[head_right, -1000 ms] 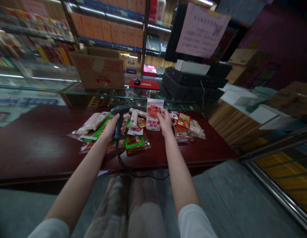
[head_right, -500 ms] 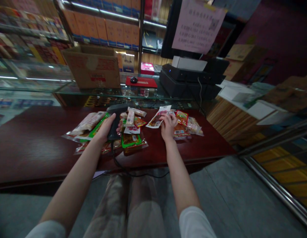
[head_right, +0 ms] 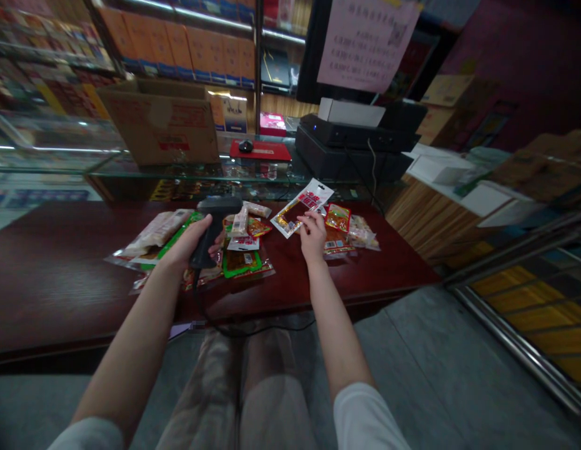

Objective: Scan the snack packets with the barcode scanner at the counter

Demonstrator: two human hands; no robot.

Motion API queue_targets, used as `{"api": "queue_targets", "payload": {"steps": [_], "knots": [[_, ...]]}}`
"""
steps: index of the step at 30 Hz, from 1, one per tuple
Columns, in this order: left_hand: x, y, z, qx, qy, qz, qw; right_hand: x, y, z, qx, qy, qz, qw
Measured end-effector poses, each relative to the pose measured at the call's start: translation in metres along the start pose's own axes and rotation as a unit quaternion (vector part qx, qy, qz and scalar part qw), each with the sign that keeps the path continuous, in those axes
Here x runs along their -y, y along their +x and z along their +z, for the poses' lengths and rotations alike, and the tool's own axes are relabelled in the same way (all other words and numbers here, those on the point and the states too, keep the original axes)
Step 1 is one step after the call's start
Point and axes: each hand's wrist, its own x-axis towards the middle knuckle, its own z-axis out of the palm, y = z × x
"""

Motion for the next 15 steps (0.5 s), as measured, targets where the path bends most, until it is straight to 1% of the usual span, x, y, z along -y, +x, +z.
{"api": "queue_targets", "payload": {"steps": [2, 3, 6, 11, 15], "knots": [[-0.001, -0.001, 0.003, 0.058, 0.019, -0.026, 0.998, 0.002, 0.001, 0.001, -0.004, -0.009, 0.001, 1.000], [-0.001, -0.001, 0.005, 0.077, 0.030, -0.035, 0.996, 0.003, 0.001, 0.002, -0.006, -0.012, -0.005, 1.000], [0.001, 0.001, 0.012, 0.103, 0.067, -0.044, 0.991, 0.005, 0.001, 0.006, -0.002, -0.020, -0.031, 0.999], [0.004, 0.006, 0.016, 0.102, 0.093, -0.035, 0.990, 0.004, -0.002, 0.012, 0.022, -0.059, -0.062, 0.996], [0.005, 0.006, 0.019, 0.089, 0.113, -0.035, 0.989, 0.003, -0.005, 0.014, 0.015, -0.065, -0.086, 0.994]]}}
